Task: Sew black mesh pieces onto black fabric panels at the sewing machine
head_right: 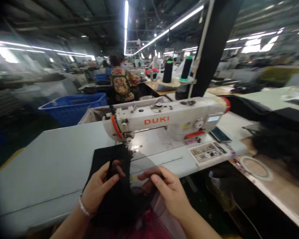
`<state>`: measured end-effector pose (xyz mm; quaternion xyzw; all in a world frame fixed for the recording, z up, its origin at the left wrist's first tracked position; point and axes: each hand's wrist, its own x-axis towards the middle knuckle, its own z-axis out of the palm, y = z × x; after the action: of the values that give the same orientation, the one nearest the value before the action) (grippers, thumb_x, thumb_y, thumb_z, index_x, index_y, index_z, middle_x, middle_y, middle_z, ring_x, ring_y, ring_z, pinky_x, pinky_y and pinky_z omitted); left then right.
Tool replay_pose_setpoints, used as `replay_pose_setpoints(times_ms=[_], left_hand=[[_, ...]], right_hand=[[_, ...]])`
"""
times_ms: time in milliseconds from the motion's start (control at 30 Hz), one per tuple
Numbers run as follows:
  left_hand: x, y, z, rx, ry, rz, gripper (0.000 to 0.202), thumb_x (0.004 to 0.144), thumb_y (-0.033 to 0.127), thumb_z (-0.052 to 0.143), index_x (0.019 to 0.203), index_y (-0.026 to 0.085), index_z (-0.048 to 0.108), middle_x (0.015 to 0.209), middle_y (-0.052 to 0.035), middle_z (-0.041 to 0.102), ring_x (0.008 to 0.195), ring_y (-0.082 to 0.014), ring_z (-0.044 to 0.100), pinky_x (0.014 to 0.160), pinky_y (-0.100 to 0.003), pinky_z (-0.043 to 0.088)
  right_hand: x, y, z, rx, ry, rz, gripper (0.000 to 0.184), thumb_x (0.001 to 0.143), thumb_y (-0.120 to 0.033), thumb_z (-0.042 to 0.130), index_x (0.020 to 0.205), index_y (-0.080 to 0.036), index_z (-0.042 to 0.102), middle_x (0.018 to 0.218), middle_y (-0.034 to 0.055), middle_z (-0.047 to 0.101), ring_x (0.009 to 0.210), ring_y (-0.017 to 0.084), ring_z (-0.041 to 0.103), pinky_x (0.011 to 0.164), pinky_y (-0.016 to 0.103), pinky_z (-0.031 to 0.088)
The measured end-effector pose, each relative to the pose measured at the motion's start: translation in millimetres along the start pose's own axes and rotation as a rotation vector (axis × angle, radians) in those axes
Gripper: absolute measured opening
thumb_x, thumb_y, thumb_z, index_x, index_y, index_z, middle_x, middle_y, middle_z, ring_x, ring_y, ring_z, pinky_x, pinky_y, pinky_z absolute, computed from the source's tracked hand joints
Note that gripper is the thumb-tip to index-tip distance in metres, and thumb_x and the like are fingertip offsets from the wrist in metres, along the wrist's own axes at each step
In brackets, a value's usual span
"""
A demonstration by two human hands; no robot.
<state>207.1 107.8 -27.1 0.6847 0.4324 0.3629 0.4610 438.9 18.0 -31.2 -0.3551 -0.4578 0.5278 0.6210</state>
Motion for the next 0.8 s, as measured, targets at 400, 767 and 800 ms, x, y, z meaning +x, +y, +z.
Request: replay_pose_setpoints(times_ms=[400,767,800], left_hand=[[-16.4,21.8,-6.9,-0.081,-0.087,-0.206,0.034,0.084,0.047,0.064,0.082,0.014,0.070,0.052,0.0015,0.056,0.049,-0.0100,0.049,0.051,-0.020,0.037],[-34.7,2.9,-26.7,-0.436,0.115,-0.316,0.043,0.076,0.048,0.073,0.101,0.014,0.063,0.093,-0.0116,0.073,0.085,-0.0263,0.070,0.074,-0.035,0.057],[-37.1,1.3,-28.7,-0.348,0.131,-0.309,0.044,0.078,0.051,0.071,0.102,0.014,0.064,0.096,-0.0112,0.072,0.088,-0.0269,0.069,0.077,-0.036,0.057]], right_hand=[[37.4,-30.1,0.5,-0.501,-0.072,0.037,0.042,0.081,-0.040,0.070,0.120,-0.025,0.061,0.104,0.0088,0.068,0.093,0.023,0.065,0.081,0.040,0.055],[44.9,-1.5,12.5,-0.246,0.151,0.097,0.028,0.083,-0.044,0.065,0.084,-0.017,0.060,0.065,-0.0017,0.056,0.051,0.008,0.049,0.046,0.021,0.041],[42.8,-1.1,13.9,-0.227,0.138,0.112,0.027,0.084,-0.044,0.064,0.084,-0.017,0.059,0.064,-0.0023,0.055,0.051,0.008,0.050,0.047,0.021,0.041]])
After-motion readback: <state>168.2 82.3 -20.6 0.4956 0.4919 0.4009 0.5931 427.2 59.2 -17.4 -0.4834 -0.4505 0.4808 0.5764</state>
